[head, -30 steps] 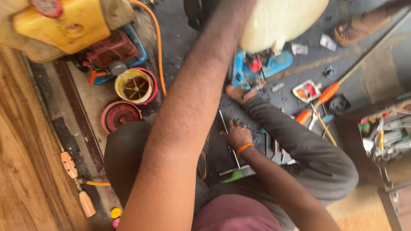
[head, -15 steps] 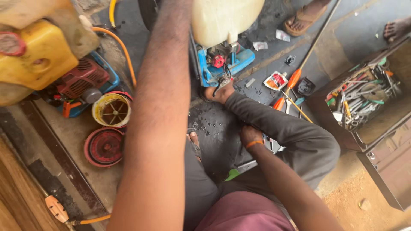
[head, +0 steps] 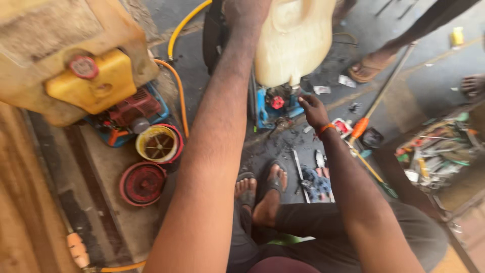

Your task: The person sits on the floor and uses a T-handle wrench to tighten bolts on a blue mechanical device attached to a large white tank. They wipe the area with a cloth and continue adjusting the components.

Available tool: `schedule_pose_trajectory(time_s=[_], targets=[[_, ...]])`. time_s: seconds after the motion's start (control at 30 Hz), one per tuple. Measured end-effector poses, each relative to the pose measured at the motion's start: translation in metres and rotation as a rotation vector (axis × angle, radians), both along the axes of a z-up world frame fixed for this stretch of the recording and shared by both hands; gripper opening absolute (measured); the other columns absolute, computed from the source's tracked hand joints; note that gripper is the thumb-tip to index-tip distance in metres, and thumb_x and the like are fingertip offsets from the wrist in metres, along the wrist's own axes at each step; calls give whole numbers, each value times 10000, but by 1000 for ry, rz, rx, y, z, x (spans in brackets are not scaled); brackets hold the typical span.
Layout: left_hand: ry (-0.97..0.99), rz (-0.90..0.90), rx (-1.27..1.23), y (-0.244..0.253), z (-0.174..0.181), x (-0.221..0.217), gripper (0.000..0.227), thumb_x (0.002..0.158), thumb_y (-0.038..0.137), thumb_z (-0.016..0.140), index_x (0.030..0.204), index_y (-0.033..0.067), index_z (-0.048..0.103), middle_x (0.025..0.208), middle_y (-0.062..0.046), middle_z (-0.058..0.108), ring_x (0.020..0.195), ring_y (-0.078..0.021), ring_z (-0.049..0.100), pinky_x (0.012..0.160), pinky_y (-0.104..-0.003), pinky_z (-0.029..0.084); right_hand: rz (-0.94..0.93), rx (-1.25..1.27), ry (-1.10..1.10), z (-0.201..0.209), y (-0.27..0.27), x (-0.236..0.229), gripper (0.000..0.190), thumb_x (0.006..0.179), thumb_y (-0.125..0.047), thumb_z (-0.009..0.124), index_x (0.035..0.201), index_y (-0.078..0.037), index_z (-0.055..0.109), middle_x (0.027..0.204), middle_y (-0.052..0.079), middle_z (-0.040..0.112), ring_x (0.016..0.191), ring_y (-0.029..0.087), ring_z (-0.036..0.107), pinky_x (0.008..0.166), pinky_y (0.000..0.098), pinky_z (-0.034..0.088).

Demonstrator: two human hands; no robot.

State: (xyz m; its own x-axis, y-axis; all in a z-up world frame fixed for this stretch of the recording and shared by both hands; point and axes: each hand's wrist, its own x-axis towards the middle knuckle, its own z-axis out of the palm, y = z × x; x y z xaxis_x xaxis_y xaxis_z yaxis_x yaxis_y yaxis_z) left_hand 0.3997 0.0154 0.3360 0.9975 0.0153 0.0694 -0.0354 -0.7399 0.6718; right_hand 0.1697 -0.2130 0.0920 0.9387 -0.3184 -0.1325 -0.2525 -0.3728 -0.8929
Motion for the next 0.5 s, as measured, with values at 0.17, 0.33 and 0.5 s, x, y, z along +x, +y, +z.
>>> schedule_pose_trajectory(time_s=[0.17, 0.33, 0.5], targets=[[-227, 102, -241, 5, -6, -10, 945, 735, 733, 684, 1308, -9, 568, 1169, -262, 682, 1032, -464, 678, 838, -531, 568, 128, 179, -124, -54, 10, 47, 317, 968, -201, 648, 1230, -26, 683, 1121, 66, 743, 990, 148, 683, 857, 327, 548], [-412, 60, -226, 3, -17, -9, 938, 748, 798, 655, 1258, 12, 608, 1204, -226, 699, 1090, -438, 685, 883, -525, 564, 17, 84, -37, -59, 42, 33, 259, 1017, -192, 648, 1211, -23, 681, 1022, 102, 754, 882, 160, 669, 783, 330, 537], [-183, -79, -36, 4, -23, -1, 870, 778, 759, 655, 1231, 17, 617, 1183, -227, 696, 1080, -431, 688, 881, -524, 563, 40, 271, -101, -27, 61, 1, 248, 975, -170, 652, 1175, -23, 644, 998, 96, 769, 887, 142, 729, 774, 305, 559]])
